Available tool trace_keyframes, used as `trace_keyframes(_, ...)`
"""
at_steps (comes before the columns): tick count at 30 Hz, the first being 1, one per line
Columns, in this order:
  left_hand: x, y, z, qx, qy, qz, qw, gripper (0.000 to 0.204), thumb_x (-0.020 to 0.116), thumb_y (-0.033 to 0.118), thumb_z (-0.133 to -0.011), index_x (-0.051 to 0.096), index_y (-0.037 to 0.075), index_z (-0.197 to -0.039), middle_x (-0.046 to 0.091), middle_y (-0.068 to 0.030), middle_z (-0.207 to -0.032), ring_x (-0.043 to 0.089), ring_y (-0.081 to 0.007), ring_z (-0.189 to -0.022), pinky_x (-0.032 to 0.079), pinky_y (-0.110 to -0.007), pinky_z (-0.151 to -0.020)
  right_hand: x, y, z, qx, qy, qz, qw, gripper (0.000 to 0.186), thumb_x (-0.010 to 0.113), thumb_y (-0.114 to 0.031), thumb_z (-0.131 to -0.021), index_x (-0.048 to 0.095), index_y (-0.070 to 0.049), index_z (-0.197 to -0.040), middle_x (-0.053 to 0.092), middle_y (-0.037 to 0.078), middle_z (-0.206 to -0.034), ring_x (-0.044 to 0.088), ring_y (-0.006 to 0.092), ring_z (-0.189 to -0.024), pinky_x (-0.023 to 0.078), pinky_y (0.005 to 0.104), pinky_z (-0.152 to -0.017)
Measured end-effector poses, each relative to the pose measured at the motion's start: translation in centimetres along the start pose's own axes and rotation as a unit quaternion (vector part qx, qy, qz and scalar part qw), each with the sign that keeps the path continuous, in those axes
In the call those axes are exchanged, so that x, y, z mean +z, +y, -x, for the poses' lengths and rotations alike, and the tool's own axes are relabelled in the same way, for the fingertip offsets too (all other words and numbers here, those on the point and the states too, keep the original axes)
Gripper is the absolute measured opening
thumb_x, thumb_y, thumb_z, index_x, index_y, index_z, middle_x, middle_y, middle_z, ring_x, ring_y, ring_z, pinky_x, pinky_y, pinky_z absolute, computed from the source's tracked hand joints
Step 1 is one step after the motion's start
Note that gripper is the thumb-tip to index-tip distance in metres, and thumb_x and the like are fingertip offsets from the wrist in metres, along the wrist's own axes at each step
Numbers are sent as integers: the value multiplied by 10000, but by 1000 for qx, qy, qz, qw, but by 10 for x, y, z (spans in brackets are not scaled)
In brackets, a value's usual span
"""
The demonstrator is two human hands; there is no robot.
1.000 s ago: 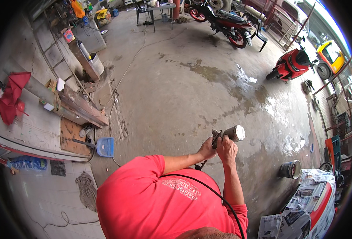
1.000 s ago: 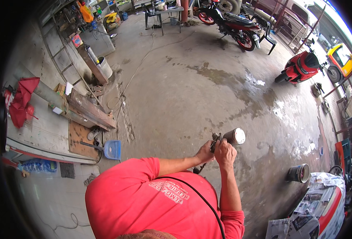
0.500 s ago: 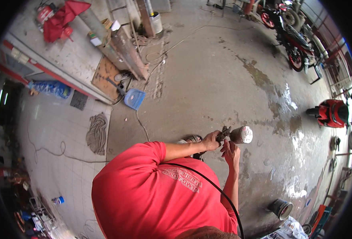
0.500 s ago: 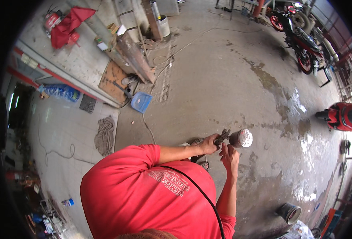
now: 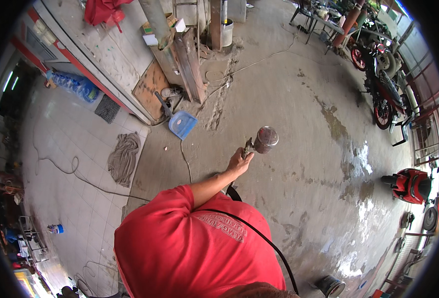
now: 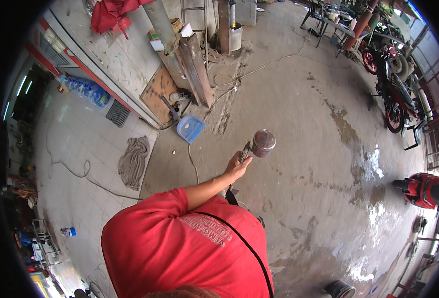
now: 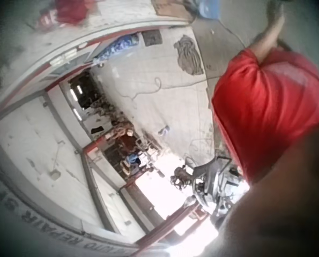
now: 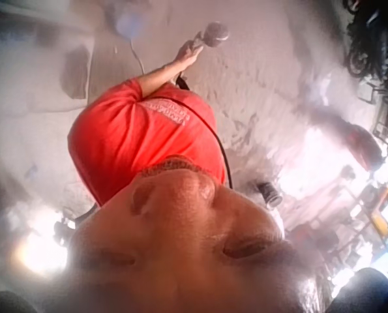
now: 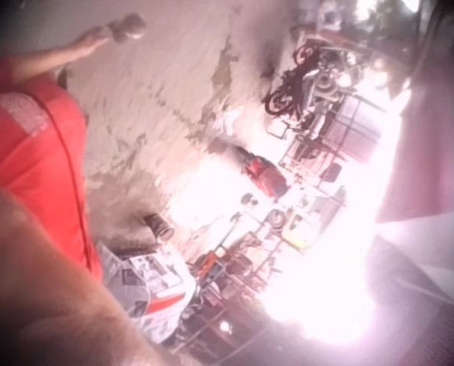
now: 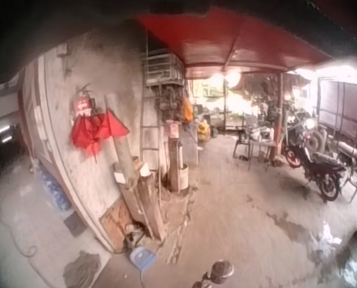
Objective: The person walks to a workbench, opens paint cans, and pours green paint into a spray gun cup. They add thinner from a yellow can, stir the mixture with a stick, and attach the cup to the spray gun. The person then connects an air hose to the spray gun and walks toward a scooter.
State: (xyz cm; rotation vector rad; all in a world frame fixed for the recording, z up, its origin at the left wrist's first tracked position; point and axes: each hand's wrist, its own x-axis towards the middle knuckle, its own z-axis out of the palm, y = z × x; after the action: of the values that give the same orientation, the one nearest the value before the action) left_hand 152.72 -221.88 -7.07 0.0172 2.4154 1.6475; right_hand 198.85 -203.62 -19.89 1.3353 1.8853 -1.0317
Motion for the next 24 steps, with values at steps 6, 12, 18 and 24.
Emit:
trace_keyframes(6, -43, -33, -72, -50, -1, 80, 996, 380, 679, 359, -977, 517, 25, -1056, 646, -136, -801, 628, -287, -632, 489, -432, -566, 42, -66, 22, 20, 19, -147, 989, 443, 673, -402, -928, 735, 33, -988, 761, 195, -874, 745, 317, -835, 563, 438, -722)
trace_keyframes(12, -109, -27, -106, -150, 8, 240, 959, 323, 641, 346, -1004, 517, 60, -1089, 638, -63, -873, 460, -106, -439, 358, -288, -354, 58, -135, 37, -46, 51, -196, 978, 451, 662, -389, -928, 739, 46, -1020, 763, 198, -907, 739, 312, -862, 558, 444, -748)
trace_keyframes(18, -152, -63, -142, -170, 88, 286, 939, 375, 674, 397, -990, 542, 83, -1146, 655, -80, -950, 443, -110, -423, 355, -278, -342, -11, -222, 56, -7, -20, -215, 976, 421, 635, -337, -978, 668, 35, -1172, 760, 157, -949, 726, 257, -800, 572, 400, -665)
trace_keyframes(24, -232, -38, -174, -184, 129, 432, 873, 388, 651, 507, -989, 592, 164, -1161, 687, -37, -1030, 426, -106, -501, 383, -317, -478, -46, -203, -49, 41, 7, -261, 964, 359, 631, -309, -997, 627, 21, -1138, 749, 145, -930, 726, 239, -717, 550, 360, -545)
